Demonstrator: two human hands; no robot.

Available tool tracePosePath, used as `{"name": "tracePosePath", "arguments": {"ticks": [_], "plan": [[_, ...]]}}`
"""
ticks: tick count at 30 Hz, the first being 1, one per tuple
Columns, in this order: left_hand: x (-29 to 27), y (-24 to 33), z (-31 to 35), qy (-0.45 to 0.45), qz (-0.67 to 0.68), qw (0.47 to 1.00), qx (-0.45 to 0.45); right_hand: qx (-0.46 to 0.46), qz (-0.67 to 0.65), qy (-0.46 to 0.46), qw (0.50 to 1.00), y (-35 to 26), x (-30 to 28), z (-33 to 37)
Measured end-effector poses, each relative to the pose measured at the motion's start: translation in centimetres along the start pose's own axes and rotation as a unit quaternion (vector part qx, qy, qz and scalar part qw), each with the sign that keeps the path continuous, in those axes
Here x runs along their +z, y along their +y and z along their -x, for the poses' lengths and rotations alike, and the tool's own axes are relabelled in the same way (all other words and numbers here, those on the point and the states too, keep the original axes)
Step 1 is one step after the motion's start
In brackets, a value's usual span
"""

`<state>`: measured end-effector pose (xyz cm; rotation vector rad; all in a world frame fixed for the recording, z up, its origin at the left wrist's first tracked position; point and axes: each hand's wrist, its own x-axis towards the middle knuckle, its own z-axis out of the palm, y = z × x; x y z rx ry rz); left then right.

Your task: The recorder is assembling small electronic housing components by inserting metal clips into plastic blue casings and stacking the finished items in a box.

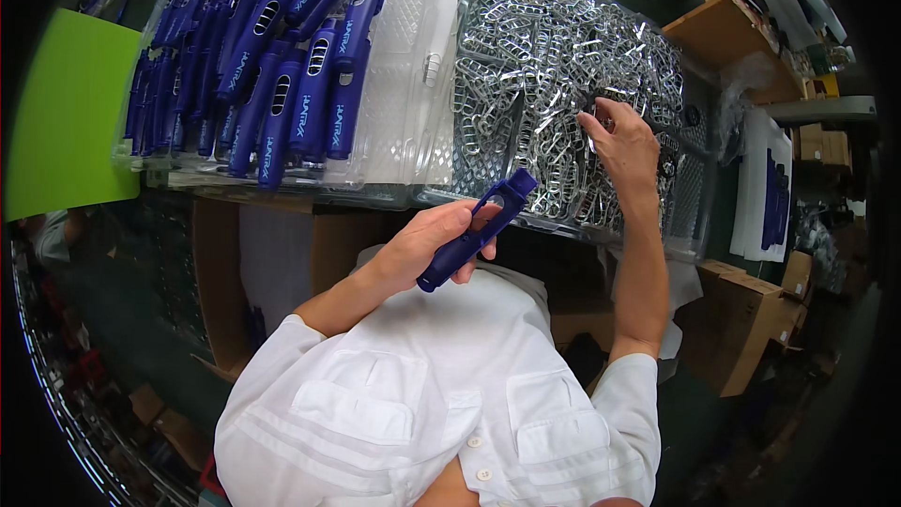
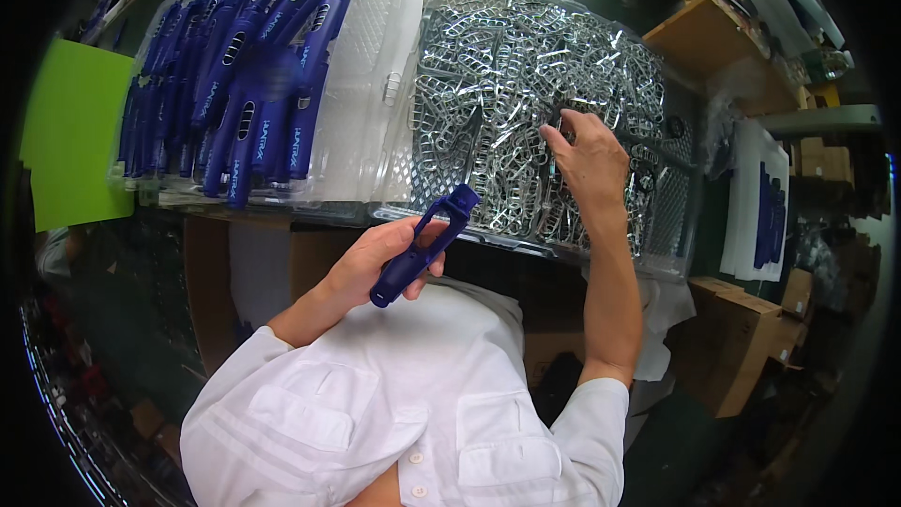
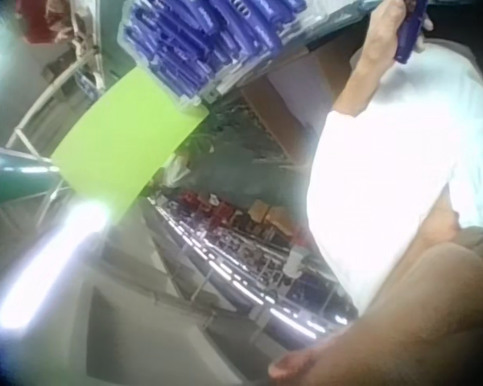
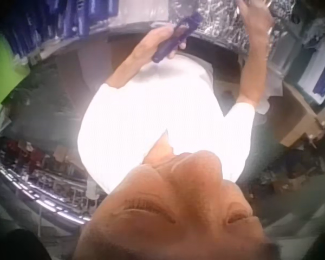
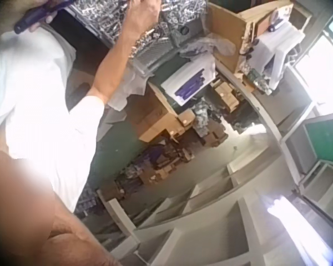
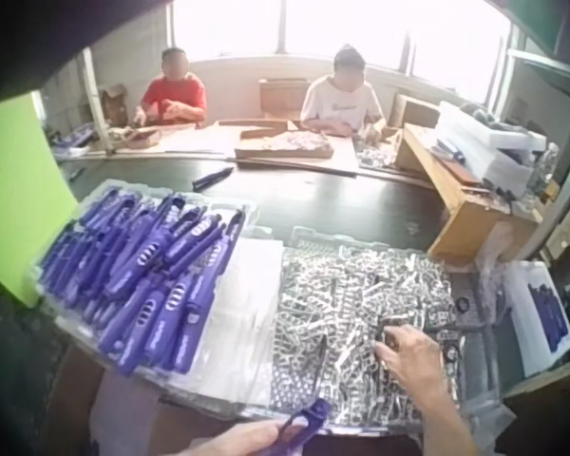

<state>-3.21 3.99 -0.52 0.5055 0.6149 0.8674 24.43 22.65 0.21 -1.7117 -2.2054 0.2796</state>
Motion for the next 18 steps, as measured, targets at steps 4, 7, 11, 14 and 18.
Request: {"name": "tracePosePath", "arguments": {"ticks": [4,7,11,14,18], "plan": [[0.6,0.0,0.1,-0.01,-0.014,1.0,-0.005,0.076,-0.031,-0.01,0.997,-0.2,0.5,-0.4],[1.1,0.1,0.3,-0.009,-0.019,1.0,-0.001,0.093,-0.149,-0.003,0.984,2.0,-0.3,-0.5],[1.3,-0.3,0.3,0.009,0.023,1.0,0.007,0.16,-0.443,-0.029,0.881,-0.4,-4.0,1.9],[1.8,-0.3,-0.3,0.002,0.06,0.998,0.013,0.161,-0.574,-0.025,0.803,-2.3,-5.2,4.6],[2.4,-0.4,-0.6,-0.035,0.049,0.998,0.028,0.106,-0.589,-0.019,0.801,-4.3,-5.5,8.3]]}}
